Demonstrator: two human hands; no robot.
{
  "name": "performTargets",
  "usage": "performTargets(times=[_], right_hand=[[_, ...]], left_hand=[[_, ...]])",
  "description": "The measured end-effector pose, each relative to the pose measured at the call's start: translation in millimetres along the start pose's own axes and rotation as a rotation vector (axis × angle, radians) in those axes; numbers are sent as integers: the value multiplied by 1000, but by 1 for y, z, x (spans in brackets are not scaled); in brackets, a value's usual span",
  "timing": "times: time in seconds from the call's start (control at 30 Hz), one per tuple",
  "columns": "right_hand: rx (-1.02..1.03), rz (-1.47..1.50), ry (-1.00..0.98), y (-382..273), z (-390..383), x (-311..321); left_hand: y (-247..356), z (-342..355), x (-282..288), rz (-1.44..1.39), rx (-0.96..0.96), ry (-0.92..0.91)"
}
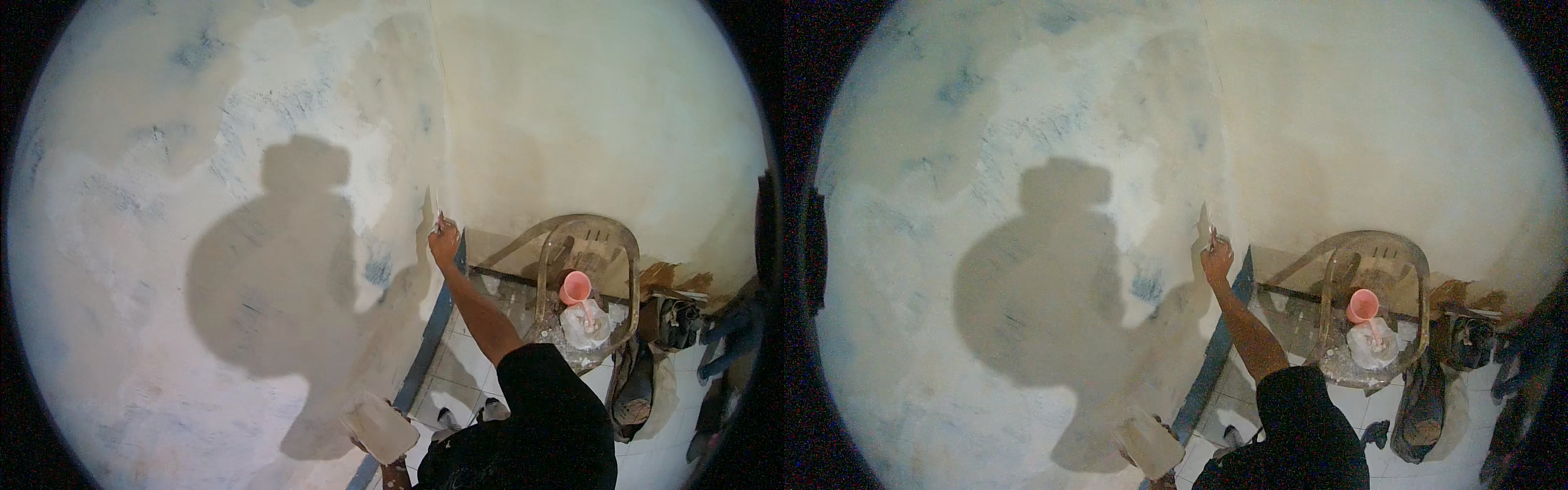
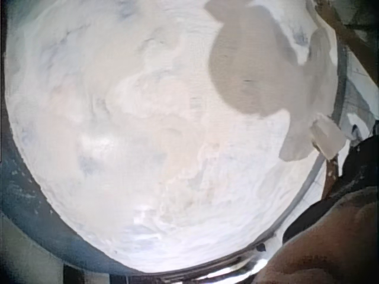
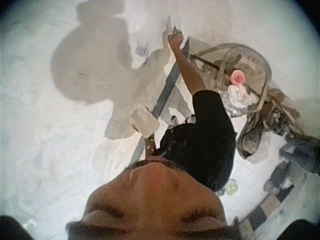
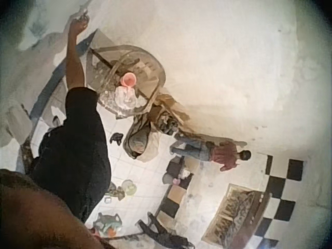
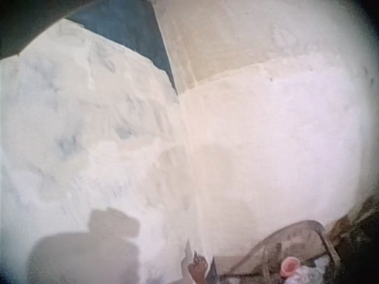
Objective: The person uses a putty knife to apply white plaster to a wall, smoothing it across the surface and picking up more plaster from a handheld tray.
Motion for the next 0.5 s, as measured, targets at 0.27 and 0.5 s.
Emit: performTargets(times=[0.27, 0.5], right_hand=[[171, -214, -211, -51, -89, -24], [277, 73, -595, -139, -255, 87]], left_hand=[[9, -19, -25, -208, -115, 181], [14, 2, -40, -1183, -96, 275]])
Point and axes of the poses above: each hand's wrist, its own z-axis towards the middle knuckle, its own x-axis out of the back of the hand, y = z × x, the point moved 4 cm from there along z, towards the middle knuckle, and after that the axes turned 7 degrees about -x, right-handed, at the moved point
